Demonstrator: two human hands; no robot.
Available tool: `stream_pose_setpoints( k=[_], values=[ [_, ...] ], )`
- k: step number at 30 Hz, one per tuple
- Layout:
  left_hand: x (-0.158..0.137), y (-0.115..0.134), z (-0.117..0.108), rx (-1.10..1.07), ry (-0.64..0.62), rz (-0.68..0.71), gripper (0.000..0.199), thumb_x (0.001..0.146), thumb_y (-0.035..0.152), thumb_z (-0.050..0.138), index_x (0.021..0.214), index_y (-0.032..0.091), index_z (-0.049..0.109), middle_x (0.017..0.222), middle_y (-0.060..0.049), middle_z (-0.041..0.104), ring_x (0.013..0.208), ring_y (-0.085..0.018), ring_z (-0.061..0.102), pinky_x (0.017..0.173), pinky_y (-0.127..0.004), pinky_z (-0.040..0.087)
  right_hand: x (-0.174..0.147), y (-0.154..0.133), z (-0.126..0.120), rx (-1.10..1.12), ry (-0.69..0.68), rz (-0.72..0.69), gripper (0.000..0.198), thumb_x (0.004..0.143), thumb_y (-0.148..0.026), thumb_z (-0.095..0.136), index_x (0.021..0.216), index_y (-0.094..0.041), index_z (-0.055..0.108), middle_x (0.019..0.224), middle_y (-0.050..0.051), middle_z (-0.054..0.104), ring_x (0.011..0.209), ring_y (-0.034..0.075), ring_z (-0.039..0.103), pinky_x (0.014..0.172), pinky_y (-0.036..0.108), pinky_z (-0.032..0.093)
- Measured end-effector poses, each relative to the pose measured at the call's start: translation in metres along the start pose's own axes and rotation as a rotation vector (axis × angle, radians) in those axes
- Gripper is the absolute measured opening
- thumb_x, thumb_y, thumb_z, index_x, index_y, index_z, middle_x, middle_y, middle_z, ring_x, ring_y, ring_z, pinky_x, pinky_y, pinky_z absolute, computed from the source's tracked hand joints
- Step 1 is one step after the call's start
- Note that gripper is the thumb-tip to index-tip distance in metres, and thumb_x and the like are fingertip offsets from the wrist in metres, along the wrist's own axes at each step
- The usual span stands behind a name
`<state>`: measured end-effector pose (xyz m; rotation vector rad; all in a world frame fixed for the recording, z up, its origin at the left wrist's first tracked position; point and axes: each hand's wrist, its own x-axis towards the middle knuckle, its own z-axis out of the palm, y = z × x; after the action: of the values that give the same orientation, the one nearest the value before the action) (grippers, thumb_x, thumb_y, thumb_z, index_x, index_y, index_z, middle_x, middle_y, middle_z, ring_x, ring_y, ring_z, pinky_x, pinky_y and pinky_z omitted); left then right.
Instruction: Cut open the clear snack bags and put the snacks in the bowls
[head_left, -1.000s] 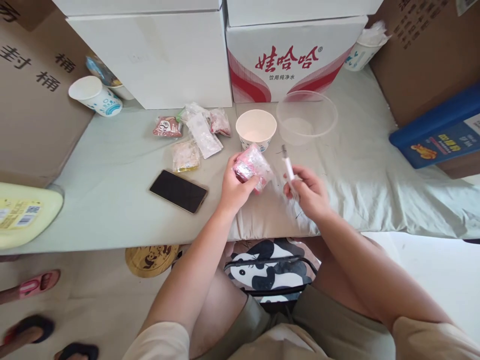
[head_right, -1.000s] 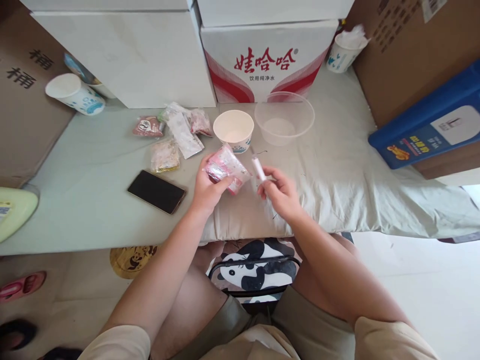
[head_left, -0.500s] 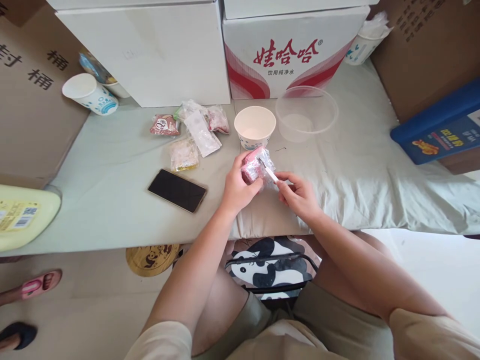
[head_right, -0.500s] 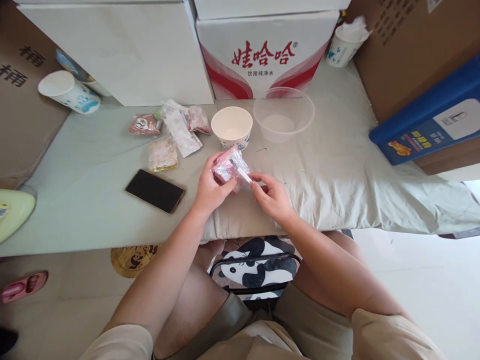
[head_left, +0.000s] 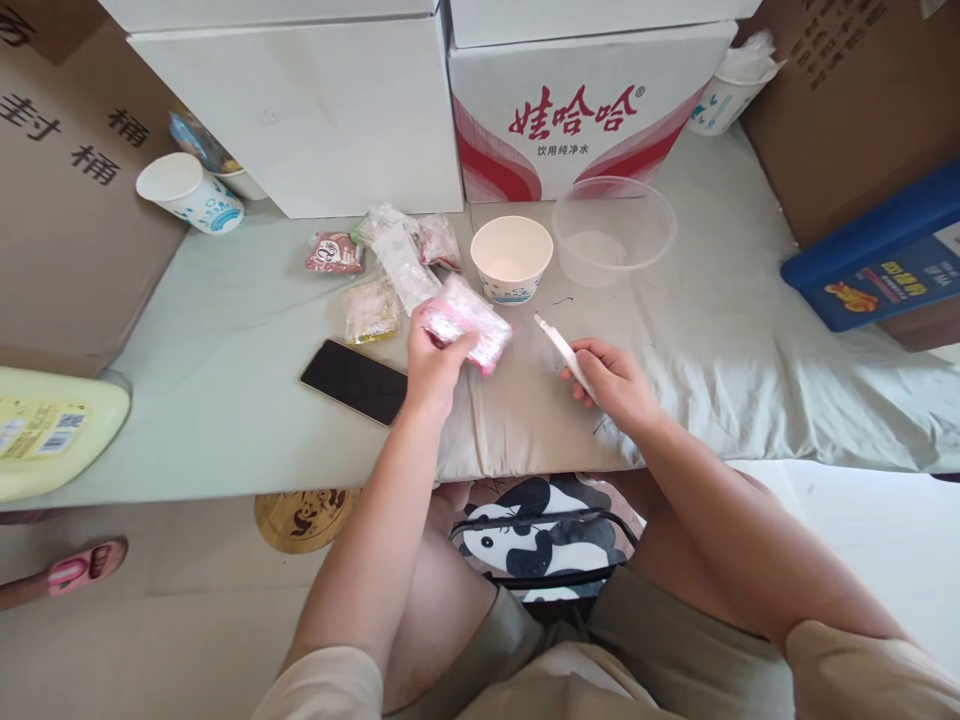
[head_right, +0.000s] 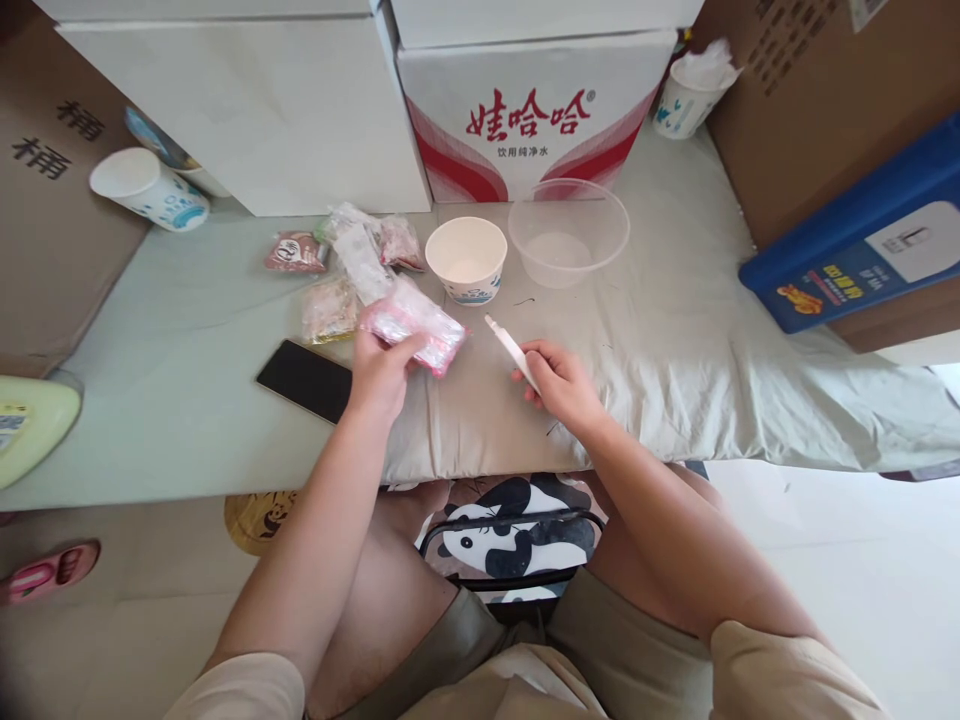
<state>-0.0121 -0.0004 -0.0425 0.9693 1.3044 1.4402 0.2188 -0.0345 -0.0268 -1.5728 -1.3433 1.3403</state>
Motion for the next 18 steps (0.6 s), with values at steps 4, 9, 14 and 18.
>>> stream_pose_setpoints(
  k=[4,9,14,18],
  values=[
    [-0.016,-0.006,0.014,0.110,-0.190,0.007,0.068,0.062,0.024,0.081,0.123,0.023,0.050,0.121,-0.008,0.066,0.109,-0.026,0.066,0.095,-0.040,0.054,0.008,0.007,-0.013,-0.371,0.201,-0.159,0.028,0.089,-0.038,0.050,0.102,-0.021,0.068,0.086,0.006,0.074,0.067,0.019,0.064,0.062,0.032,0.050],
    [-0.030,-0.001,0.025,0.198,-0.422,0.029,0.061,0.075,0.040,0.075,0.129,0.024,0.051,0.126,-0.010,0.065,0.112,-0.026,0.065,0.098,-0.041,0.052,0.013,0.017,-0.025,-0.706,0.396,-0.417,0.028,0.087,-0.030,0.051,0.106,-0.020,0.068,0.110,0.015,0.071,0.101,0.032,0.064,0.086,0.047,0.050],
    [-0.025,0.002,0.017,0.312,-0.320,0.146,0.046,0.078,0.036,0.072,0.119,0.022,0.059,0.128,-0.011,0.065,0.122,-0.027,0.061,0.107,-0.043,0.045,0.002,0.011,-0.019,-0.536,0.081,-0.702,0.034,0.090,-0.036,0.048,0.118,-0.021,0.061,0.117,0.014,0.068,0.110,0.030,0.063,0.096,0.047,0.049],
    [-0.023,0.001,0.012,0.515,-0.288,0.215,0.045,0.072,0.020,0.071,0.116,0.022,0.062,0.123,-0.009,0.069,0.116,-0.026,0.063,0.105,-0.044,0.047,-0.005,0.010,-0.005,-0.491,-0.154,-0.836,0.039,0.089,-0.041,0.056,0.123,-0.021,0.059,0.122,0.013,0.068,0.114,0.029,0.062,0.099,0.047,0.047]
  ],
)
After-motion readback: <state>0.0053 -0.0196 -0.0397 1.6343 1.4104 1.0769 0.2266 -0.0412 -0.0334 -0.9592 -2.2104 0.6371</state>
